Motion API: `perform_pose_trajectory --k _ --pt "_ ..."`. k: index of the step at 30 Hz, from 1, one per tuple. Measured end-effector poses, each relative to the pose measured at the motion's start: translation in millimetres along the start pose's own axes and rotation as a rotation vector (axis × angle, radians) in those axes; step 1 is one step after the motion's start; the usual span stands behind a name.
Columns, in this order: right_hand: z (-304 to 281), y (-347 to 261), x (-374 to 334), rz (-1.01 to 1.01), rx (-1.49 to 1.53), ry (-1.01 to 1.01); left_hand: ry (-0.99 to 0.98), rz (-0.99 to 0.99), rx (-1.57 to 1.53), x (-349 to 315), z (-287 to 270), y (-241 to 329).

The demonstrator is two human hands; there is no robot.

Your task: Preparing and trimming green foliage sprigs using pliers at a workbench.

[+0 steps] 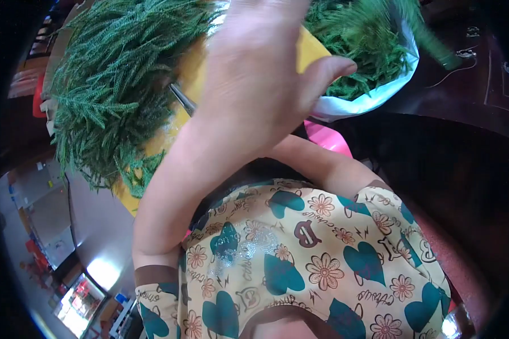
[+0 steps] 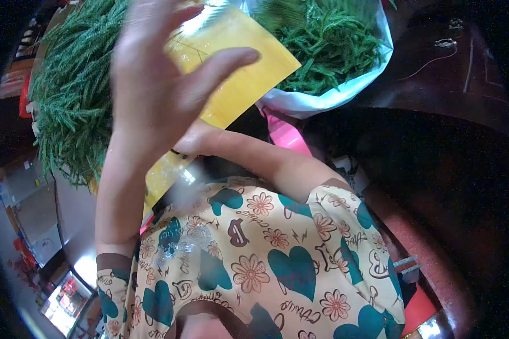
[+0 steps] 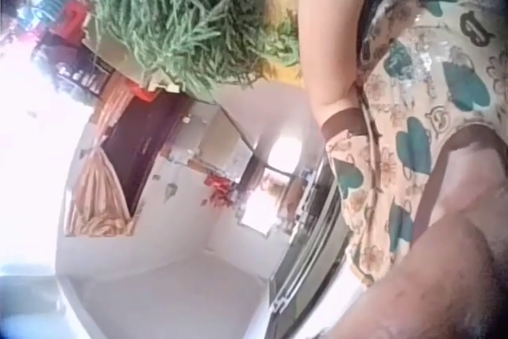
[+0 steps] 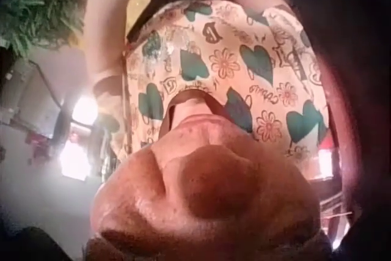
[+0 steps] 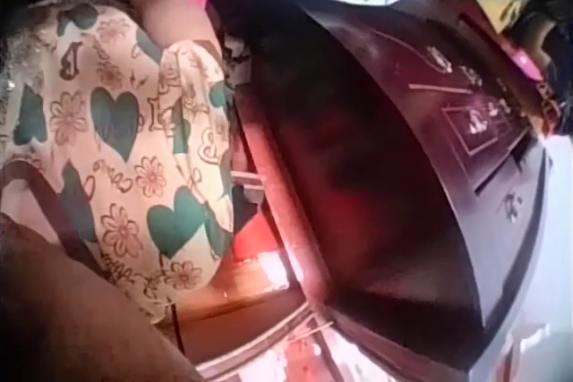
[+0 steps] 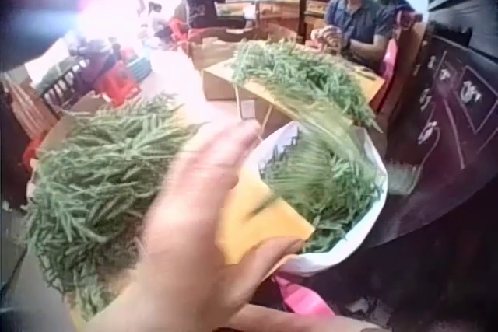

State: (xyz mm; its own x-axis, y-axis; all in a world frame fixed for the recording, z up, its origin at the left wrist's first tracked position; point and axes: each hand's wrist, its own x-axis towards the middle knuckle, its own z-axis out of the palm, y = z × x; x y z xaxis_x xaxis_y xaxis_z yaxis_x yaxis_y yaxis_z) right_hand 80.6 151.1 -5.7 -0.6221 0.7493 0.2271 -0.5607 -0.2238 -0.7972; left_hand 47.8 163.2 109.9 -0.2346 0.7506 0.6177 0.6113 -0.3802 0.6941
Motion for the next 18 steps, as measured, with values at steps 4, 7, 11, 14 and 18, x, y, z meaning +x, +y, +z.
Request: perform_pose_trajectory --k 4,7,11,14,18 --pt "-8.1 -10.1 9.4 0.245 -0.223 -0.129 -0.219 0.264 0.381 5.7 8.5 1.2" --pt "-25.1 -16.4 13.1 0.530 -0.429 -0.200 -0.235 0.240 0.464 -21.8 -31.3 -6.4" --pt "-28.2 -12.1 20.8 0.682 -0.370 -0.282 -0.017 0.023 0.680 -85.4 -99.5 -11.5" --pt "-21.8 -14.7 22.4 0.763 -0.360 -0.253 0.556 -0.329 0.535 -145.4 -144.4 -6.8" --pt "-26.2 -16.6 15.3 0.770 -0.279 -0.233 0.792 -0.597 0.648 -201.4 -177.7 -5.8"
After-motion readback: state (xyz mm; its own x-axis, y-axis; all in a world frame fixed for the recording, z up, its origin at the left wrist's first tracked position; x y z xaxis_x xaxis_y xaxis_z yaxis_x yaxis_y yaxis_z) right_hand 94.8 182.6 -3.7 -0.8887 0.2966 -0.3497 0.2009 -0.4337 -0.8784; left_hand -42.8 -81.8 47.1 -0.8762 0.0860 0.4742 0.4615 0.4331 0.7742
